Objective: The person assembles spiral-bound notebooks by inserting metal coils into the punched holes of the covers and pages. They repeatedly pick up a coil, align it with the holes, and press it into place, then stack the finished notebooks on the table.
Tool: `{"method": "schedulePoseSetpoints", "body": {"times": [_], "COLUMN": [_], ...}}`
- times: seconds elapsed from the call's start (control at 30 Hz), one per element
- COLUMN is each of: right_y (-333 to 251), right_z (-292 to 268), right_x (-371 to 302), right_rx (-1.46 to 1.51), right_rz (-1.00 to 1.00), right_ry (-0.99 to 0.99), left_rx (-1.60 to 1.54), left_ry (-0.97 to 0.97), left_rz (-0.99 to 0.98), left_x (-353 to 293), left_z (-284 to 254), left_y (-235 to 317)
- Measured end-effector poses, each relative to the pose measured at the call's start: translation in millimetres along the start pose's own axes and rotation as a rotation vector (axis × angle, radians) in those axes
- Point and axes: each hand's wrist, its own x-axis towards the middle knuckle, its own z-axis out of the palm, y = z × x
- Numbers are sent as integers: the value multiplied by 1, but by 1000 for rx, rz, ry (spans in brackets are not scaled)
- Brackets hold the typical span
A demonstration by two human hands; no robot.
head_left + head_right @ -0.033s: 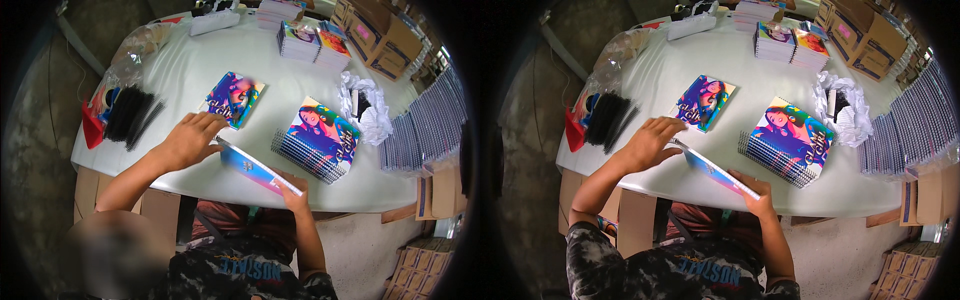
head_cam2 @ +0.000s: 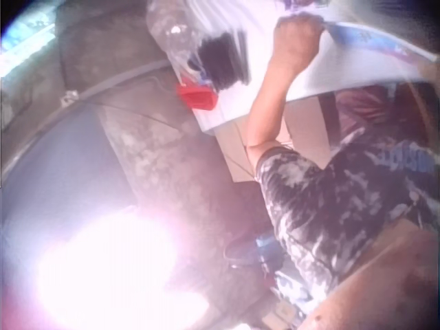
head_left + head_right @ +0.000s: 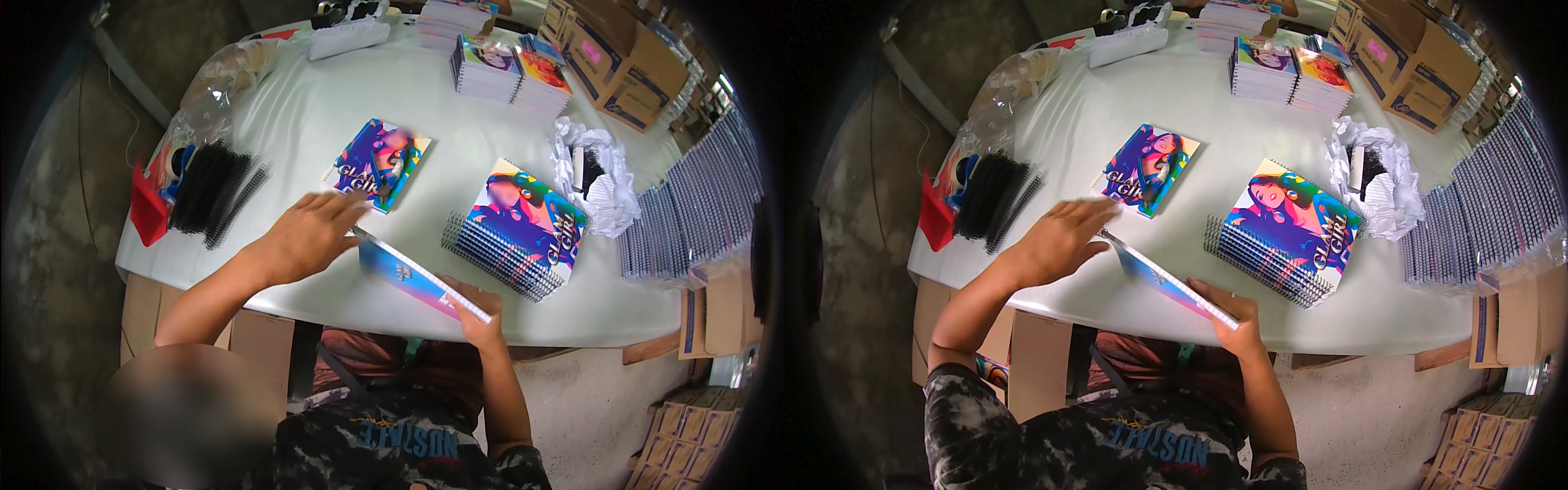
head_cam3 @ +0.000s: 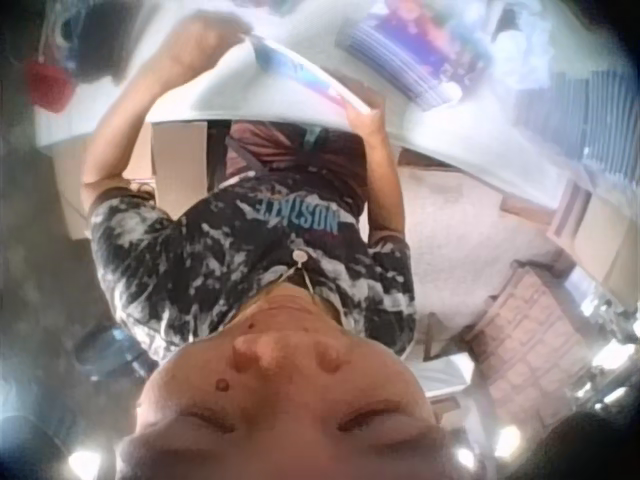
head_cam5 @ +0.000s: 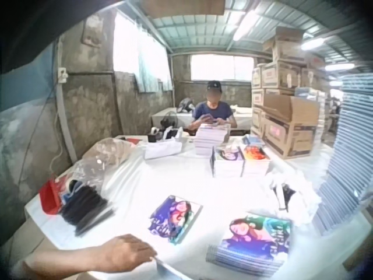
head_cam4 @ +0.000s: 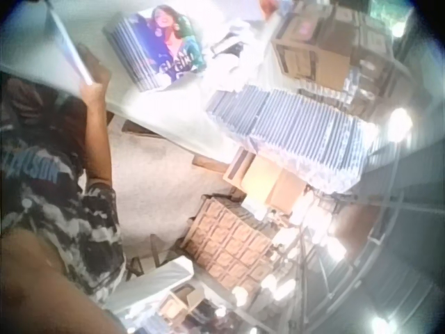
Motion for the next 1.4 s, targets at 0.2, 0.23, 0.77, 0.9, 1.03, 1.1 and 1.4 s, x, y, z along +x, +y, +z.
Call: {"method": "schedulePoseSetpoints", "body": {"times": [0.2,0.23,0.77,0.9,1.03,1.1,1.4], "right_y": [-11,-8,1,-6,-2,0,-5], "right_z": [2,5,10,13,23,24,28], "right_x": [-9,-9,-9,-7,-12,-11,-4], "right_rx": [81,124,-45,-75,-95,-101,-233], "right_rz": [75,35,-184,-191,-213,-261,-460], "right_ry": [-1,23,-56,-37,15,25,22], "left_rx": [86,76,157,313,197,265,203], "left_ry": [-90,-81,-210,35,137,57,252], "left_rz": [-19,41,127,31,-61,151,114], "left_x": [1,-5,-2,-3,-72,-97,-118], "left_z": [-5,-3,-7,-3,84,107,143], "left_y": [5,-2,3,9,11,17,11]}}
